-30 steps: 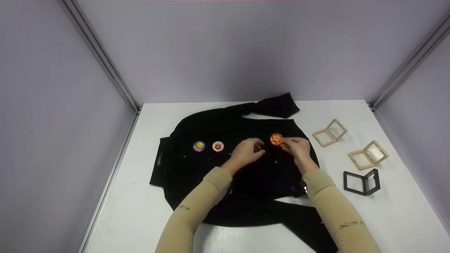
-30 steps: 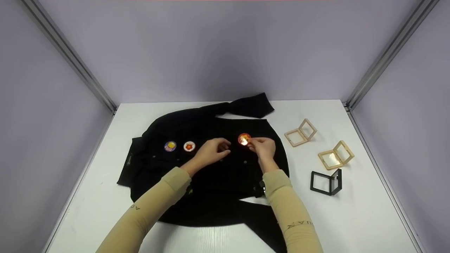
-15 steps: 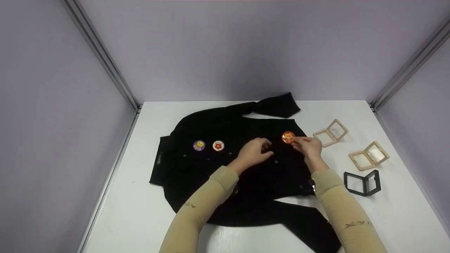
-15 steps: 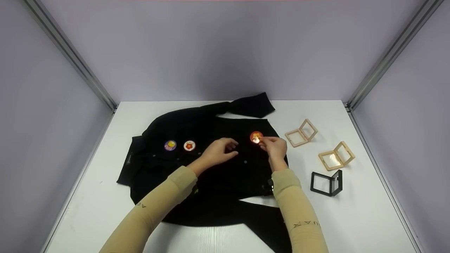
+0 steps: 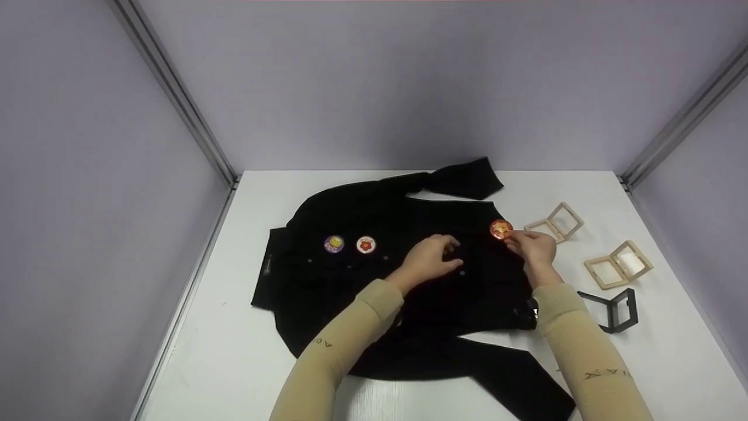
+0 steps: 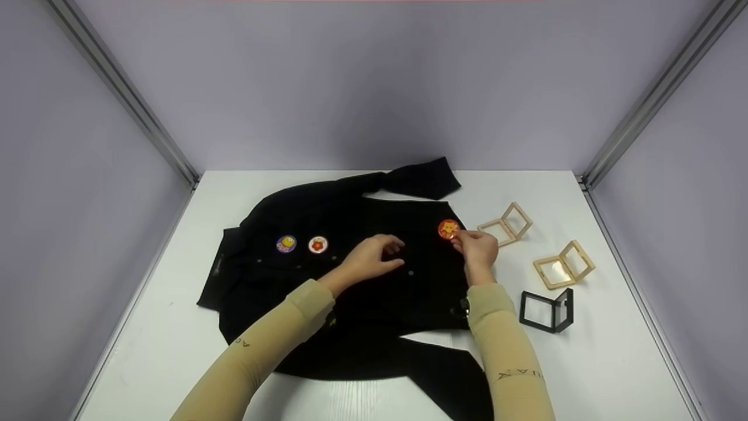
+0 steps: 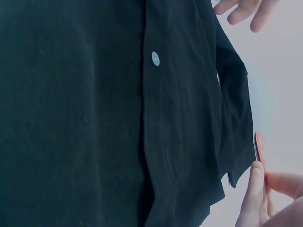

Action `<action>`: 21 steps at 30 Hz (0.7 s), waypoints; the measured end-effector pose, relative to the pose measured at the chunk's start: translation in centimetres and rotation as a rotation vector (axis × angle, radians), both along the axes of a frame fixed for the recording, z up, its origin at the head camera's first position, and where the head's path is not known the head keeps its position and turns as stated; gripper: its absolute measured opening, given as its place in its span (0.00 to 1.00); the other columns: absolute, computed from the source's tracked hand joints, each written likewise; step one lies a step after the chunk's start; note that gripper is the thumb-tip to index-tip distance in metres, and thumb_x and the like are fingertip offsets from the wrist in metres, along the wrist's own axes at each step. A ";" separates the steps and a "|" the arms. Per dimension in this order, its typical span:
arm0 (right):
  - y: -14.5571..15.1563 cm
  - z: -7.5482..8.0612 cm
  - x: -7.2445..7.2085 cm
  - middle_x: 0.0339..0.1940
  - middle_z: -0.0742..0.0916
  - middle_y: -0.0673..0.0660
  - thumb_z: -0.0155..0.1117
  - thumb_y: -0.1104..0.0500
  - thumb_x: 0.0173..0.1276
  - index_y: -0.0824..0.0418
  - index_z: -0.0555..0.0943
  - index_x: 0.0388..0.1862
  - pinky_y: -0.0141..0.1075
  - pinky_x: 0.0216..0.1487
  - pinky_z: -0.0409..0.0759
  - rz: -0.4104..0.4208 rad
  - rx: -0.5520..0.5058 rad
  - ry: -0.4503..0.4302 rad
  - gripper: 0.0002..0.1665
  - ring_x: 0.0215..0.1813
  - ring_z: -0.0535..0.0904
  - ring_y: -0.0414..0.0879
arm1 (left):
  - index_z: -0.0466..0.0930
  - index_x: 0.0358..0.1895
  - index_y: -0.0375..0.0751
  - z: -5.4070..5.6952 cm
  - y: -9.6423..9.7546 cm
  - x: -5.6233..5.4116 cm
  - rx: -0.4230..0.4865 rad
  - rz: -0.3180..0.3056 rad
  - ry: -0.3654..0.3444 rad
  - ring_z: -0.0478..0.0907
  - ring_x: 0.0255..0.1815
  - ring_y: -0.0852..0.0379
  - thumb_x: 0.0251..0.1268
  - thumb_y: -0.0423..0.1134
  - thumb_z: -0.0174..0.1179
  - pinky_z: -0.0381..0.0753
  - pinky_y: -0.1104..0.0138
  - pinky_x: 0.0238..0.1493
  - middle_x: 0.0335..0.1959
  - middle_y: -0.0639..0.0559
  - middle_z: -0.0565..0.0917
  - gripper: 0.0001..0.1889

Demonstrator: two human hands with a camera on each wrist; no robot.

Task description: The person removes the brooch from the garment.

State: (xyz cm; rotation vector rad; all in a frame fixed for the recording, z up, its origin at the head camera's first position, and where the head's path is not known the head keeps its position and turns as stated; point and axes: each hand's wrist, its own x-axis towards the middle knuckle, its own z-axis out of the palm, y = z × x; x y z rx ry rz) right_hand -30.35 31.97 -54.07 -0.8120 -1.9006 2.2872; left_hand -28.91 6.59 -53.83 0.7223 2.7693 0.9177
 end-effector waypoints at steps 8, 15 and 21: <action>2.0 0.2 -0.5 0.15 0.88 0.50 0.61 0.73 0.75 0.63 0.83 0.27 0.26 0.30 0.88 -0.091 -0.038 -0.014 0.15 0.20 0.88 0.37 | 0.82 0.66 0.47 -0.4 0.3 0.3 -0.038 -0.034 -0.002 0.86 0.57 0.56 0.72 0.49 0.70 0.85 0.66 0.61 0.57 0.50 0.88 0.23; 3.9 -0.2 -0.7 0.15 0.86 0.53 0.59 0.77 0.72 0.65 0.83 0.21 0.28 0.28 0.88 -0.238 -0.121 -0.003 0.19 0.17 0.87 0.40 | 0.82 0.65 0.47 -0.7 0.4 0.7 -0.036 -0.057 0.010 0.86 0.57 0.56 0.72 0.50 0.70 0.84 0.67 0.61 0.57 0.51 0.88 0.23; 5.1 -0.7 -1.1 0.15 0.86 0.54 0.60 0.79 0.69 0.72 0.85 0.30 0.30 0.30 0.89 -0.300 -0.161 -0.025 0.11 0.17 0.87 0.41 | 0.81 0.66 0.47 -0.8 0.9 0.7 -0.035 -0.079 0.018 0.86 0.58 0.57 0.72 0.50 0.70 0.84 0.68 0.62 0.58 0.51 0.88 0.24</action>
